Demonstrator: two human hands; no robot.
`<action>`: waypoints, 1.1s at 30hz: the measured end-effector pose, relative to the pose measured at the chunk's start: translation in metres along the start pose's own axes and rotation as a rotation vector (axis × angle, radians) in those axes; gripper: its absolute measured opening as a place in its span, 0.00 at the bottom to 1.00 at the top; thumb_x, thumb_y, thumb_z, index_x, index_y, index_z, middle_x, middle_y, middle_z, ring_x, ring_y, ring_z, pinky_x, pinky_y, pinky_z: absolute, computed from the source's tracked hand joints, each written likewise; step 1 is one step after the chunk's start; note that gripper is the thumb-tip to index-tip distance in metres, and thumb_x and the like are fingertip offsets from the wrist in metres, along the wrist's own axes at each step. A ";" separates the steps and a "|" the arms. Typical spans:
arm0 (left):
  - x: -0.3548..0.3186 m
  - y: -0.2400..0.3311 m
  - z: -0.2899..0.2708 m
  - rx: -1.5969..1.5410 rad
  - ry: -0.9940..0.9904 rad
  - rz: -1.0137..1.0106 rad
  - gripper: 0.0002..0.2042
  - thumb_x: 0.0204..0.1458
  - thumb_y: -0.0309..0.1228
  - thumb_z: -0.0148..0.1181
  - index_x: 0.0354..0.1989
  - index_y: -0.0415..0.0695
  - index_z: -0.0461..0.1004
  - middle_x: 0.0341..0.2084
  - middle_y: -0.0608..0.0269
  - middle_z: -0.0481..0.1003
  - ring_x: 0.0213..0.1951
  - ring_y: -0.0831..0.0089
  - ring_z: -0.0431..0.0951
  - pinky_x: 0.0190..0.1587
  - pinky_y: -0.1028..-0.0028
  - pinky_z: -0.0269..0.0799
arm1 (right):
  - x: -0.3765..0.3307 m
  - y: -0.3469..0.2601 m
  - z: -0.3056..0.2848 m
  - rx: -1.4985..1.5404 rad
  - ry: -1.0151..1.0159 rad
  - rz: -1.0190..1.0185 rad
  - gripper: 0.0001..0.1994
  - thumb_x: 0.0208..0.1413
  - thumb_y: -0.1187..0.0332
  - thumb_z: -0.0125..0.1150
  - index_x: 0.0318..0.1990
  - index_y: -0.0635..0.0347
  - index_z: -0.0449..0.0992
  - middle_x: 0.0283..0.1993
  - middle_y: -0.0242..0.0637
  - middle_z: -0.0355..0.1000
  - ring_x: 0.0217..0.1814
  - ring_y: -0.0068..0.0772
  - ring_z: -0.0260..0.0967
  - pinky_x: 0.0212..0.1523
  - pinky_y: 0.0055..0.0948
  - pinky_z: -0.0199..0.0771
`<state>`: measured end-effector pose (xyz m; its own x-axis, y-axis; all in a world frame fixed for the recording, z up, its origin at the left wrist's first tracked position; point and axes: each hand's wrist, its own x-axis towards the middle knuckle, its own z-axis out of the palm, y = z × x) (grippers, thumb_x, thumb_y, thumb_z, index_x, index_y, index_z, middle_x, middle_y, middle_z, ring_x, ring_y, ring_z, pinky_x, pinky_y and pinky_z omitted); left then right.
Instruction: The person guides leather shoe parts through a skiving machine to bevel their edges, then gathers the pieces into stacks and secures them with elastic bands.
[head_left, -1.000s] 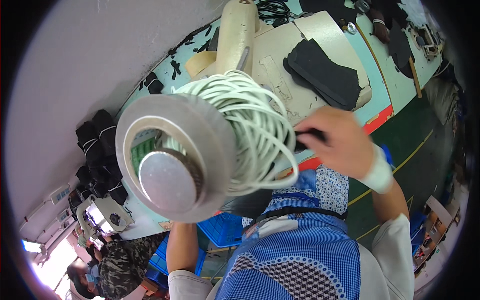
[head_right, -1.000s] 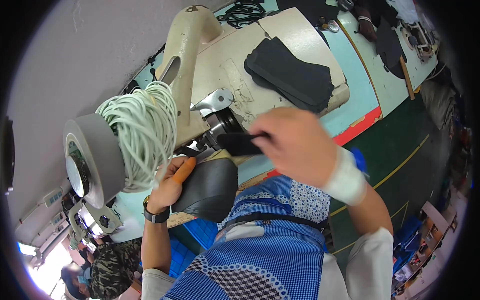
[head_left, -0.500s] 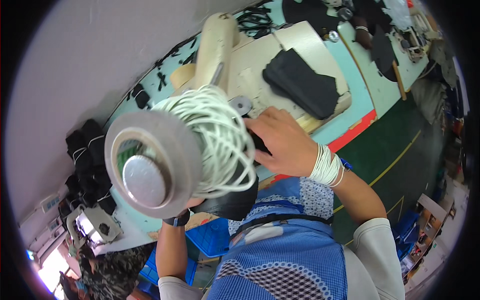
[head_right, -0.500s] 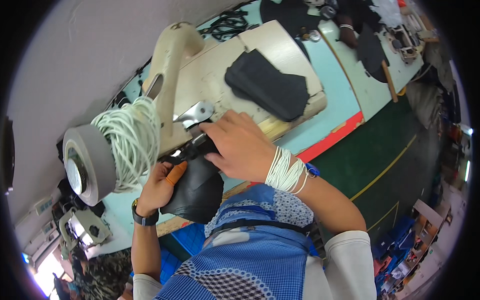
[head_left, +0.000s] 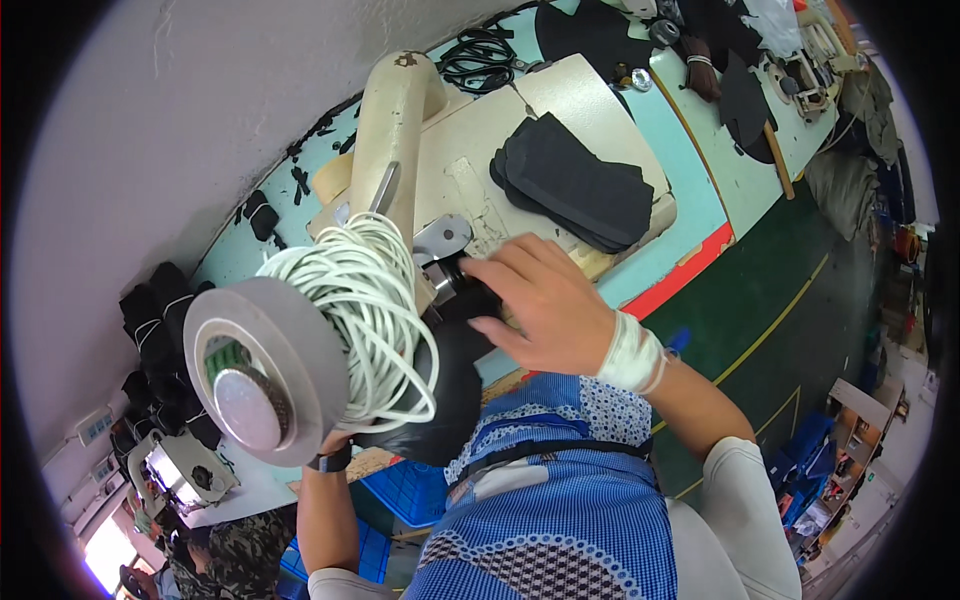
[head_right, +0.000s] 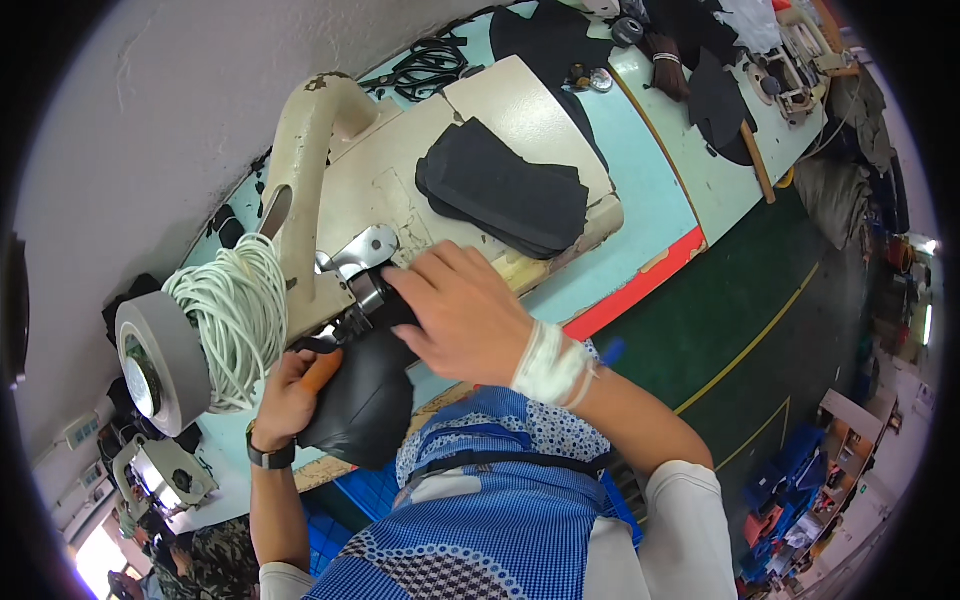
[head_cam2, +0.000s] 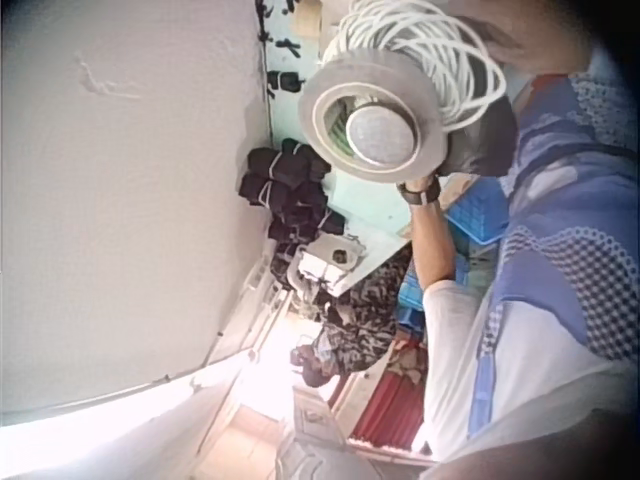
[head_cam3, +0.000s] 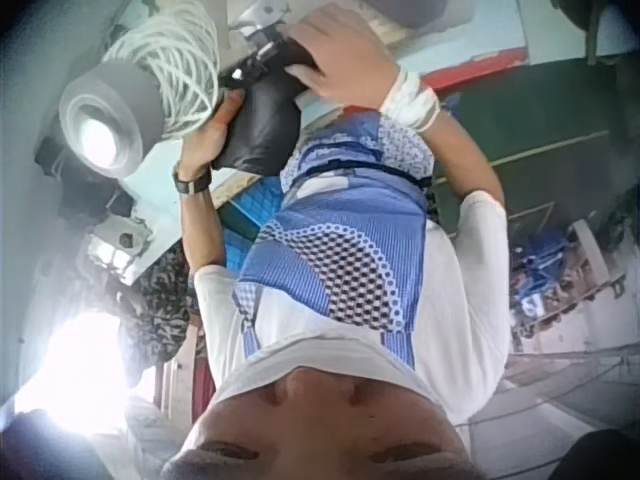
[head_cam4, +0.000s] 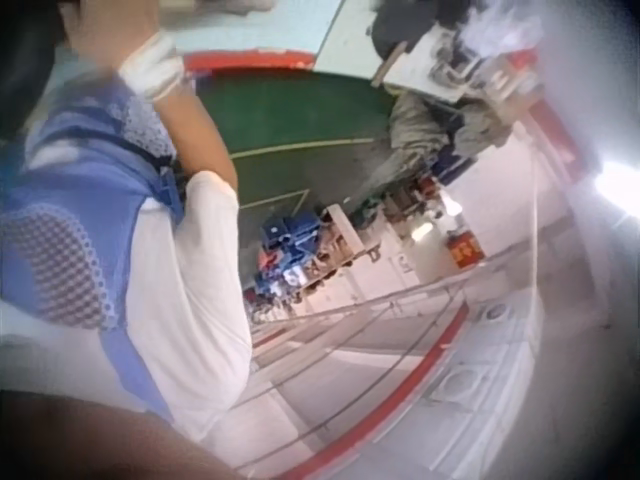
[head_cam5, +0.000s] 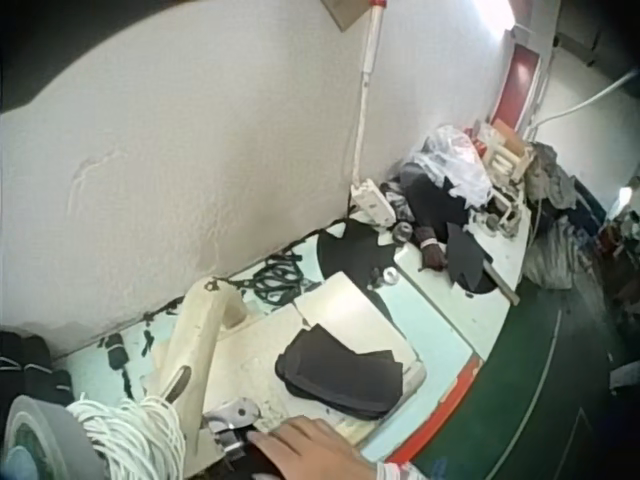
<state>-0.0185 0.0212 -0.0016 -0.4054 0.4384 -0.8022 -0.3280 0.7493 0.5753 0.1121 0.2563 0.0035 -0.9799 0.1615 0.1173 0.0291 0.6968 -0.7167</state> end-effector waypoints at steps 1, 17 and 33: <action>0.002 0.003 0.003 0.138 -0.007 0.090 0.13 0.59 0.32 0.59 0.28 0.34 0.79 0.17 0.74 0.73 0.20 0.86 0.67 0.22 0.80 0.60 | 0.008 -0.002 0.002 -0.025 -0.037 -0.013 0.20 0.43 0.70 0.67 0.46 0.65 0.73 0.38 0.41 0.72 0.45 0.44 0.68 0.45 0.39 0.68; 0.013 -0.057 -0.007 0.093 0.109 0.282 0.07 0.57 0.27 0.60 0.35 0.35 0.78 0.27 0.68 0.79 0.27 0.85 0.73 0.30 0.81 0.67 | 0.004 0.008 -0.002 0.020 -0.115 -0.085 0.07 0.46 0.69 0.66 0.34 0.58 0.79 0.31 0.38 0.72 0.41 0.43 0.71 0.46 0.39 0.69; -0.006 0.009 0.014 0.163 0.063 -0.052 0.12 0.56 0.35 0.63 0.33 0.35 0.79 0.24 0.70 0.77 0.26 0.85 0.71 0.27 0.79 0.66 | -0.007 0.004 -0.015 -0.020 -0.268 0.043 0.12 0.48 0.74 0.64 0.42 0.60 0.76 0.42 0.40 0.72 0.50 0.45 0.67 0.52 0.39 0.66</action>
<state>-0.0070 0.0329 0.0059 -0.4456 0.3687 -0.8158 -0.2099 0.8428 0.4956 0.1218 0.2679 0.0101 -0.9948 0.0023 -0.1013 0.0732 0.7073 -0.7031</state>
